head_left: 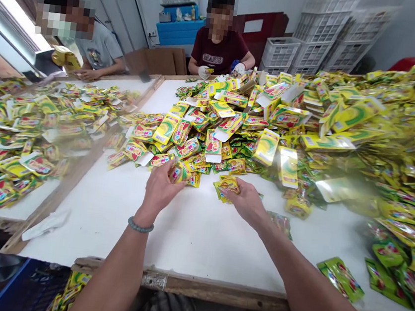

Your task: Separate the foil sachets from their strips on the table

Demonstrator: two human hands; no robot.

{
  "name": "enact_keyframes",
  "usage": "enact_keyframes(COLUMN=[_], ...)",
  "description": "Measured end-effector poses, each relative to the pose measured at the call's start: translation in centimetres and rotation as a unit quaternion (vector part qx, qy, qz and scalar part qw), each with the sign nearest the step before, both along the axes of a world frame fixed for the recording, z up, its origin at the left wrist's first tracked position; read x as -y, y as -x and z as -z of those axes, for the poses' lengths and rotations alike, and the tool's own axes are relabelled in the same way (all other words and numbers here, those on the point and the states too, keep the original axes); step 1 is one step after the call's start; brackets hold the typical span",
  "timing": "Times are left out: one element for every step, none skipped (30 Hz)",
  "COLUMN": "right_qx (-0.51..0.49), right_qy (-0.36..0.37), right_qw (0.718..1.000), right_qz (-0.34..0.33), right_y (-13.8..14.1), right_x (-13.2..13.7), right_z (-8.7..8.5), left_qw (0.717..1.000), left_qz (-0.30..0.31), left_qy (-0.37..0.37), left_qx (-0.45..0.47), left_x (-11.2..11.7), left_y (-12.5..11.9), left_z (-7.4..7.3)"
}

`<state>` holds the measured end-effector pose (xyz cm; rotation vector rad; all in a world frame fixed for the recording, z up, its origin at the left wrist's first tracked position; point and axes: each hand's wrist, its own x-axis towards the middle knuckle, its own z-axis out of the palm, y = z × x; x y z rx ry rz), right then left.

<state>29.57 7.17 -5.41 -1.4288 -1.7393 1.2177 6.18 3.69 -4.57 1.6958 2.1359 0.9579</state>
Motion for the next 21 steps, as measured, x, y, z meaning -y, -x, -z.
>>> enact_keyframes(right_qx=[0.008,0.013,0.019,0.025,0.034,0.048,0.065,0.084,0.097,0.104,0.105,0.101,0.1,0.104,0.111,0.121,0.129,0.127,0.111,0.08,0.037], right_qy=[-0.008,-0.016,-0.021,-0.025,-0.027,-0.028,-0.029,-0.031,-0.032,-0.031,-0.029,-0.025,-0.02,-0.016,-0.014,-0.013,-0.012,-0.011,-0.01,-0.005,0.002], right_qw=[1.0,1.0,0.999,0.999,0.998,0.997,0.996,0.995,0.993,0.992,0.992,0.993,0.993,0.993,0.993,0.992,0.991,0.992,0.994,0.997,0.999], right_qz=[0.008,0.017,0.027,0.035,0.041,0.046,0.051,0.055,0.059,0.061,0.061,0.059,0.055,0.05,0.041,0.032,0.025,0.018,0.015,0.012,0.01], right_y=[-0.2,-0.4,-0.6,-0.8,-0.9,-1.1,-1.2,-1.2,-1.2,-1.1,-1.0,-0.9,-0.7,-0.5,-0.3,-0.1,0.0,0.1,0.2,0.1,0.1], right_x=[-0.1,-0.3,-0.4,-0.6,-0.7,-0.9,-1.0,-1.1,-1.1,-1.2,-1.2,-1.1,-1.1,-1.0,-0.9,-0.8,-0.7,-0.6,-0.6,-0.6,-0.6], right_z=[0.0,0.0,0.0,0.0,0.1,0.2,0.3,0.5,0.6,0.8,0.9,1.0,1.1,1.2,1.3,1.4,1.5,1.6,1.8,1.9,2.1], left_qw=[0.997,0.987,0.973,0.958,0.947,0.942,0.945,0.955,0.969,0.982,0.991,0.995,0.996,0.995,0.994,0.993,0.993,0.992,0.99,0.987,0.979], left_qz=[0.069,0.145,0.214,0.269,0.304,0.317,0.308,0.276,0.226,0.164,0.103,0.052,0.02,0.009,0.013,0.022,0.029,0.029,0.023,0.017,0.013], left_qy=[-0.03,-0.043,-0.041,-0.03,-0.015,-0.003,0.001,-0.002,-0.005,-0.002,0.01,0.03,0.055,0.076,0.088,0.089,0.083,0.076,0.072,0.073,0.076], left_qx=[0.035,0.062,0.081,0.096,0.106,0.111,0.11,0.106,0.101,0.094,0.087,0.08,0.073,0.07,0.07,0.074,0.083,0.096,0.116,0.145,0.187], left_x=[0.1,0.3,0.4,0.6,0.7,0.7,0.7,0.7,0.7,0.7,0.8,0.9,1.0,1.2,1.4,1.4,1.4,1.3,1.2,0.9,0.7], left_y=[-0.9,-1.7,-2.5,-3.1,-3.5,-3.7,-3.8,-3.7,-3.6,-3.5,-3.6,-3.7,-4.0,-4.4,-4.9,-5.4,-5.8,-6.1,-6.3,-6.4,-6.4], left_z=[0.1,0.3,0.5,0.6,0.8,0.9,1.0,1.0,1.0,1.1,1.2,1.3,1.4,1.7,1.9,2.2,2.5,2.8,3.1,3.4,3.6])
